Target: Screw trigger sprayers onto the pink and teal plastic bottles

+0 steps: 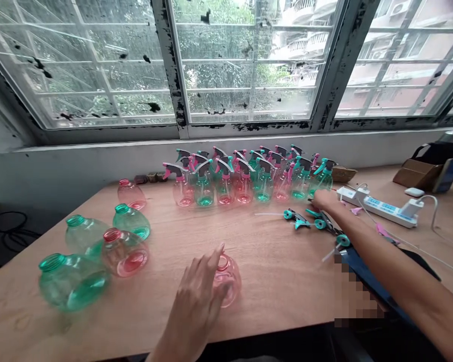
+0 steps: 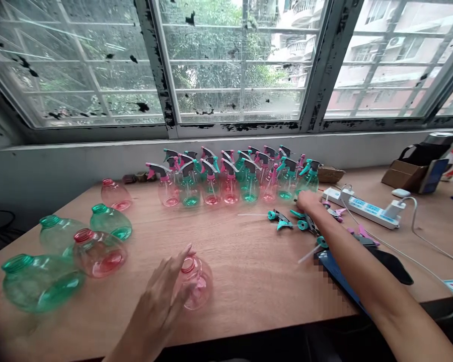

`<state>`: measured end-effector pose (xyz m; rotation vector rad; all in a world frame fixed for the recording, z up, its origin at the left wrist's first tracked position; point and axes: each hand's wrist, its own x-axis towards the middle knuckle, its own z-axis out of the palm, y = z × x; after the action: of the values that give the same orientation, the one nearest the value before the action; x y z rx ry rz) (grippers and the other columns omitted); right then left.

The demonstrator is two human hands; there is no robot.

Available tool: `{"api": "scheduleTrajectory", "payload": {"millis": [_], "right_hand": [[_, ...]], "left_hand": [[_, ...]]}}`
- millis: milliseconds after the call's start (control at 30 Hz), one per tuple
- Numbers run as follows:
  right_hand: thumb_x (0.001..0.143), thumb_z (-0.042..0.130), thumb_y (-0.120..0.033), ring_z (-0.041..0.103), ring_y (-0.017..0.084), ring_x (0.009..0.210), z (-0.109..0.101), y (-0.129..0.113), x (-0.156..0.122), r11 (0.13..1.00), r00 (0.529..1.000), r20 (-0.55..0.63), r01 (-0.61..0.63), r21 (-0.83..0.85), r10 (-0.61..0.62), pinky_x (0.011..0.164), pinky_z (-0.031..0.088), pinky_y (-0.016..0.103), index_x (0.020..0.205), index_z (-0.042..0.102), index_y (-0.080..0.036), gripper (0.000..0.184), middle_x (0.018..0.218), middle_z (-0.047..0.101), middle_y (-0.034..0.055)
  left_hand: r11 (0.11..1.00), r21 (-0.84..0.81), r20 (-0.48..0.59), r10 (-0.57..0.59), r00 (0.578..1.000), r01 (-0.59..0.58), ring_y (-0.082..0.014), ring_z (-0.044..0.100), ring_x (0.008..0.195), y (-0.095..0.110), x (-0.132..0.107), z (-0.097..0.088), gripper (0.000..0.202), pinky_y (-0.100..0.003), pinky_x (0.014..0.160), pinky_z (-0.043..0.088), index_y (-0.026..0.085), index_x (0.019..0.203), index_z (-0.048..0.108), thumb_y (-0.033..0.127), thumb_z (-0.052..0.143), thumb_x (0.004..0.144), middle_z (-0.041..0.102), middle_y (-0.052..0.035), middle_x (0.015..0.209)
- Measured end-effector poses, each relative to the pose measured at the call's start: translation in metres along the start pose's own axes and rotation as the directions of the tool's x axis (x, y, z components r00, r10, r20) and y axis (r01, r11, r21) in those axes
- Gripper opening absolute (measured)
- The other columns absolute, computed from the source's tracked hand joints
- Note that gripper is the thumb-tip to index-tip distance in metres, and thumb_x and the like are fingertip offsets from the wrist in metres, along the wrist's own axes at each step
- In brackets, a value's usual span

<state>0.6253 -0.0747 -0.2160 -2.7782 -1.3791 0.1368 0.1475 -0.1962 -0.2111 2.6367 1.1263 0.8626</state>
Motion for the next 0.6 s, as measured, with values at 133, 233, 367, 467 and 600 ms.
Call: {"api": "scheduleTrajectory", "payload": {"millis": [133,233,367,467,600], "right_hand": [[0.096,0.066,-0.029,0.068,0.026,0.105,-0.009,-0.005,-0.014,0.99,0.993,0.085,-0.086,0.116,0.076,0.087,0.059,0.046,0.124,0.062,-0.018,0.031,0.128,0.066,0.0106],[0.096,0.066,-0.029,0.068,0.027,0.106,-0.027,-0.011,-0.03,0.958,0.997,0.061,-0.07,0.278,0.055,0.088,0.058,0.047,0.125,0.062,-0.018,0.031,0.129,0.065,0.0099],[0.1,0.058,-0.033,0.071,0.022,0.088,-0.065,-0.014,-0.078,0.808,0.994,-0.024,0.1,0.581,-0.106,0.072,0.061,0.039,0.128,0.058,-0.019,0.031,0.113,0.07,0.0078],[0.105,0.039,-0.042,0.069,0.019,0.08,-0.09,-0.02,-0.149,0.573,0.94,-0.186,0.322,0.753,-0.285,0.056,0.056,0.028,0.144,0.04,-0.041,0.04,0.101,0.072,0.0005],[0.092,0.065,-0.044,0.063,0.025,0.071,-0.098,-0.046,-0.26,-0.026,0.759,-0.651,0.651,0.759,-0.012,0.044,0.046,0.034,0.129,0.056,-0.045,0.038,0.097,0.067,0.0026]], "left_hand": [[0.981,-0.185,0.003,-0.051,0.999,0.051,-0.0346,0.043,0.144,0.005,-0.009,0.033,0.089,-0.06,0.113,0.04,0.03,0.158,-0.005,0.047,0.058,0.096,0.042,-0.0161,0.158],[0.941,-0.317,0.059,-0.106,0.993,0.119,-0.0345,0.041,0.145,0.005,-0.014,0.048,0.091,-0.058,0.115,0.039,0.03,0.156,0.005,0.043,0.067,0.091,0.04,-0.0172,0.158],[0.879,-0.425,0.141,-0.168,0.976,0.213,-0.0349,0.052,0.137,0.003,-0.014,0.052,0.092,-0.055,0.112,0.044,0.032,0.15,0.018,0.042,0.078,0.081,0.05,-0.0148,0.15],[0.849,-0.469,0.179,-0.178,0.968,0.243,-0.0363,0.053,0.135,0.001,-0.011,0.051,0.095,-0.054,0.111,0.045,0.029,0.148,0.022,0.042,0.083,0.076,0.053,-0.0152,0.148],[0.837,-0.489,0.196,-0.169,0.966,0.246,-0.0379,0.051,0.136,0.001,-0.01,0.051,0.099,-0.054,0.112,0.043,0.027,0.147,0.026,0.04,0.087,0.071,0.051,-0.0166,0.148]]}}
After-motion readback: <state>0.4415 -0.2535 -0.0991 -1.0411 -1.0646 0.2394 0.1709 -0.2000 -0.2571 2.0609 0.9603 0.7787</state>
